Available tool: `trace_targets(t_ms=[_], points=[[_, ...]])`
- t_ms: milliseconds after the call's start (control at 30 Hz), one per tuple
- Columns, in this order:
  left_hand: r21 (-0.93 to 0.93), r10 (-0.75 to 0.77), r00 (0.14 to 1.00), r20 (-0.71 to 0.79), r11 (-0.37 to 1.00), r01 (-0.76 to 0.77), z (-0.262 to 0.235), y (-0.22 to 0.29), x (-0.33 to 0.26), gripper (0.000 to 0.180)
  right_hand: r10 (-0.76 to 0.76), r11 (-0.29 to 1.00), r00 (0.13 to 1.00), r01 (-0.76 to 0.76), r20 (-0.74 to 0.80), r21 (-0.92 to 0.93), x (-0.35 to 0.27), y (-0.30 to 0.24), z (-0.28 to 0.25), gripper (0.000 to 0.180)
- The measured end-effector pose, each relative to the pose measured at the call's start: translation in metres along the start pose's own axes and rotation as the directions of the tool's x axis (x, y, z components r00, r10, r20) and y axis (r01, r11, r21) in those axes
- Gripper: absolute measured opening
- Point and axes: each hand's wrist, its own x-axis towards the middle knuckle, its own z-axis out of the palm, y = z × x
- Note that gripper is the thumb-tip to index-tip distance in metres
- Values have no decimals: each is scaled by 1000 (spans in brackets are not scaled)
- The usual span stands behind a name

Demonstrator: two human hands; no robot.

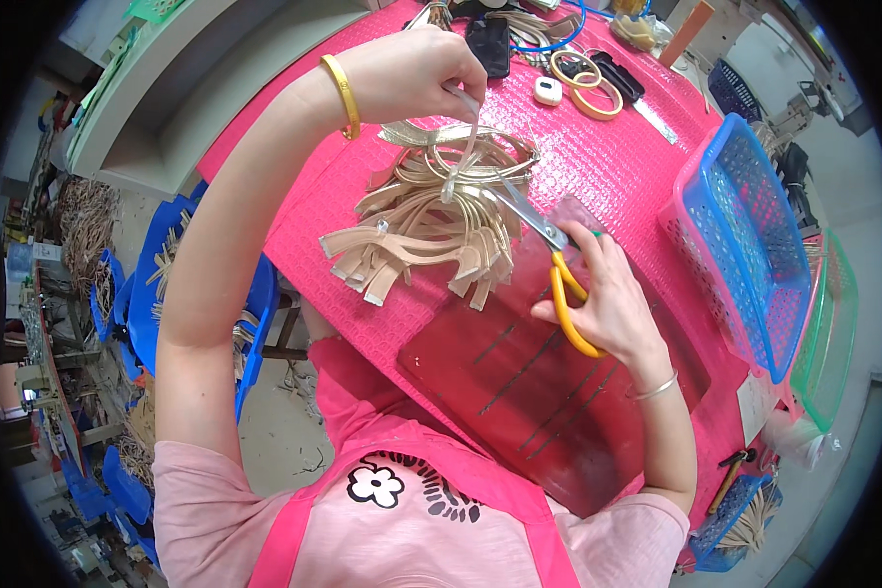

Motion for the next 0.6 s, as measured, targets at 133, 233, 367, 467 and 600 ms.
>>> trace_targets(t_ms=[133,233,367,467,600], points=[[19,32,998,-61,999,-31,6,-2,0,16,30,993,999,-32,-18,-112,23,-8,2,73],[41,46,995,-86,998,-42,5,-3,-2,15,1,999,1000,0,22,-49,35,-3,8,67],[-348,-77,972,-221,937,-5,-10,-33,-7,16,26,997,981,-13,-193,72,21,11,9,56],[-543,-470,808,-355,807,232,-23,-66,-13,20,212,965,926,-249,-311,-83,22,61,11,50],[-838,-695,715,-77,434,331,0,-132,-21,17,367,833,857,-476,-362,-283,39,109,19,45]])
